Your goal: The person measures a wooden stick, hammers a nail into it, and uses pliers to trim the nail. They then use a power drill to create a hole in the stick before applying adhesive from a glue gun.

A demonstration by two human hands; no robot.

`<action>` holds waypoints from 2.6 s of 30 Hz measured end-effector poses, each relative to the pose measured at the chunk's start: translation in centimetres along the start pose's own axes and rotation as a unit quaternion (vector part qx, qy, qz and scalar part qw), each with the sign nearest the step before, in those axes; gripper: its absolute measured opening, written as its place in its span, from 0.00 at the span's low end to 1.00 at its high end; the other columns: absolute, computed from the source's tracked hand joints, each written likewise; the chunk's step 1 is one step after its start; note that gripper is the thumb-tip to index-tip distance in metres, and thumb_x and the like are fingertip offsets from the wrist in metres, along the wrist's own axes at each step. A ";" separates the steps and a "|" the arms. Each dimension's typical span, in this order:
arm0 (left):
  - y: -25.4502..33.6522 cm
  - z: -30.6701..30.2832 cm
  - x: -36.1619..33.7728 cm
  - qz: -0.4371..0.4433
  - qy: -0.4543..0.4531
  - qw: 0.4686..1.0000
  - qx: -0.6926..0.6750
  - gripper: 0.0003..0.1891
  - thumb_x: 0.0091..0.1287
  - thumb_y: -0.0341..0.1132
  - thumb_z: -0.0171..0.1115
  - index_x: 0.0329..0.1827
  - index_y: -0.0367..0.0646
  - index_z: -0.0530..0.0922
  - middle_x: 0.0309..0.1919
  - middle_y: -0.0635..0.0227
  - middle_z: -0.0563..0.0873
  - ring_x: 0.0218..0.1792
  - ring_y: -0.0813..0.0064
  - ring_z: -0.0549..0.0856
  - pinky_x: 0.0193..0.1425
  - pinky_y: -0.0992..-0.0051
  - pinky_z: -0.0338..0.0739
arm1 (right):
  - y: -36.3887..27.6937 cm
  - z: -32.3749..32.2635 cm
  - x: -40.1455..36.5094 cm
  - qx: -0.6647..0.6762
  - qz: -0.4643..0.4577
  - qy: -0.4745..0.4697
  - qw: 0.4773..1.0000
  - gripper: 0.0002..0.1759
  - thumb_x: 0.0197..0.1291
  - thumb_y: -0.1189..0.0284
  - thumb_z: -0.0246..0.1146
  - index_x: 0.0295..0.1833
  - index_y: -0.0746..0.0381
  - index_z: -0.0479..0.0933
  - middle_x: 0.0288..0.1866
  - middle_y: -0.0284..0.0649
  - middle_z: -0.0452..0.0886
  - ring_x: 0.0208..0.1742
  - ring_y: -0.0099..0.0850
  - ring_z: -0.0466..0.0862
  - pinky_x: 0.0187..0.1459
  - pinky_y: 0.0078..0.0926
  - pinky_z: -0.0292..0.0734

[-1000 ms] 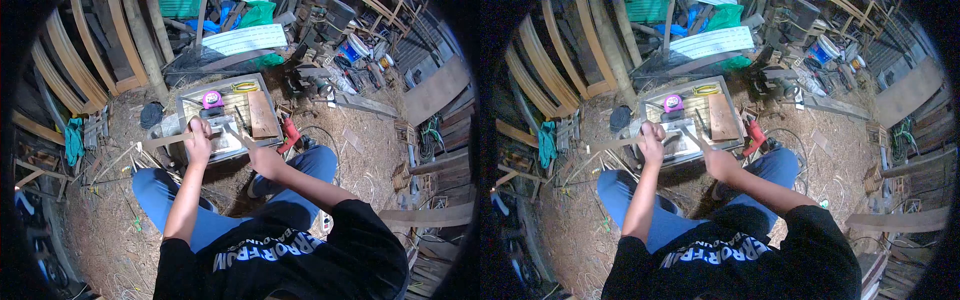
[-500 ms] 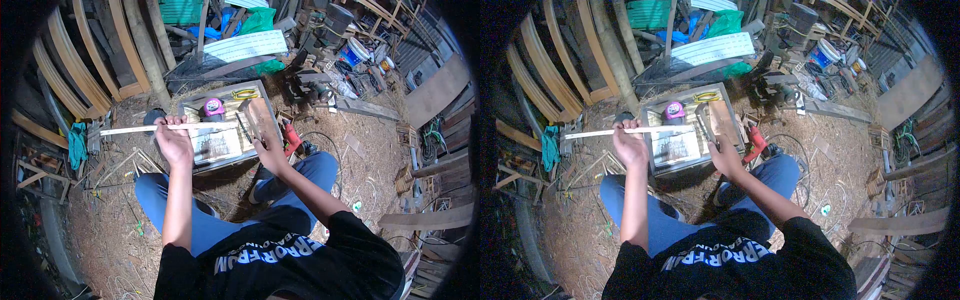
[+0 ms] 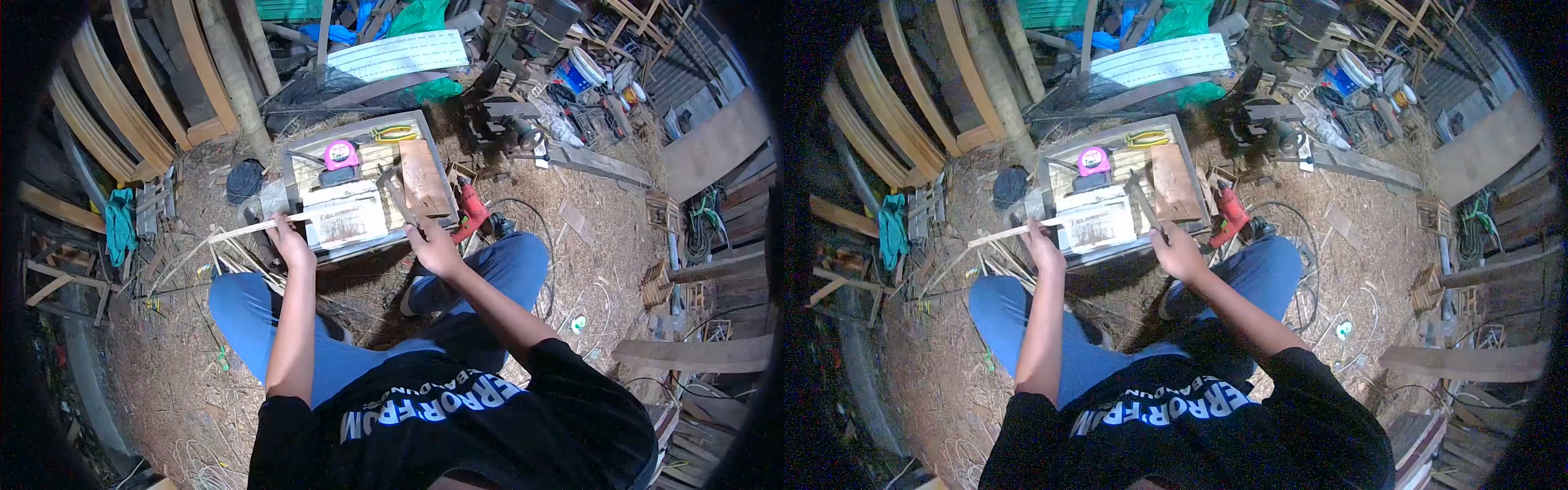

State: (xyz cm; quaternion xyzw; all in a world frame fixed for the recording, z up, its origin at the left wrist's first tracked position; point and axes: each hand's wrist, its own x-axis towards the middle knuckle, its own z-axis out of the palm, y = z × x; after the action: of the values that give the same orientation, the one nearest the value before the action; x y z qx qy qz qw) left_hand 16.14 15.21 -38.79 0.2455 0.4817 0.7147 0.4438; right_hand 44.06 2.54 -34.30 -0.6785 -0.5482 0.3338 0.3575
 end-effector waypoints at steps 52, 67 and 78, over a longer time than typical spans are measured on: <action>-4.7 11.6 -2.9 0.353 -0.240 0.635 0.644 0.29 0.81 0.44 0.52 0.80 0.37 0.68 0.81 0.42 0.65 0.83 0.42 0.61 0.88 0.42 0.51 | -1.4 -4.8 -4.5 -0.109 0.005 -0.010 0.994 0.30 0.81 0.62 0.56 0.84 0.47 0.65 0.39 0.66 0.85 0.41 0.65 0.87 0.45 0.61 0.80; -4.6 11.9 -3.1 0.347 -0.214 0.632 0.659 0.31 0.81 0.43 0.52 0.83 0.40 0.65 0.82 0.40 0.62 0.85 0.41 0.57 0.89 0.41 0.46 | -4.7 -5.1 -4.2 -0.043 -0.020 0.045 0.998 0.30 0.80 0.65 0.58 0.84 0.47 0.67 0.36 0.63 0.84 0.39 0.64 0.86 0.42 0.60 0.79; -4.4 11.7 -3.3 0.369 -0.206 0.645 0.637 0.30 0.79 0.43 0.54 0.80 0.38 0.68 0.81 0.41 0.63 0.84 0.39 0.58 0.88 0.38 0.48 | -0.8 -3.4 -4.6 -0.061 -0.076 0.070 0.993 0.30 0.80 0.65 0.58 0.84 0.45 0.66 0.39 0.63 0.85 0.41 0.63 0.87 0.43 0.56 0.81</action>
State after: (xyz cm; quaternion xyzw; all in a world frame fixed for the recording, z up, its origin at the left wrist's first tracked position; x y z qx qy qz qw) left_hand 28.61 18.47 -37.63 0.7656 0.5842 0.2671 -0.0349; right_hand 45.71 -2.31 -31.58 -0.6775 -0.5909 0.2230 0.3769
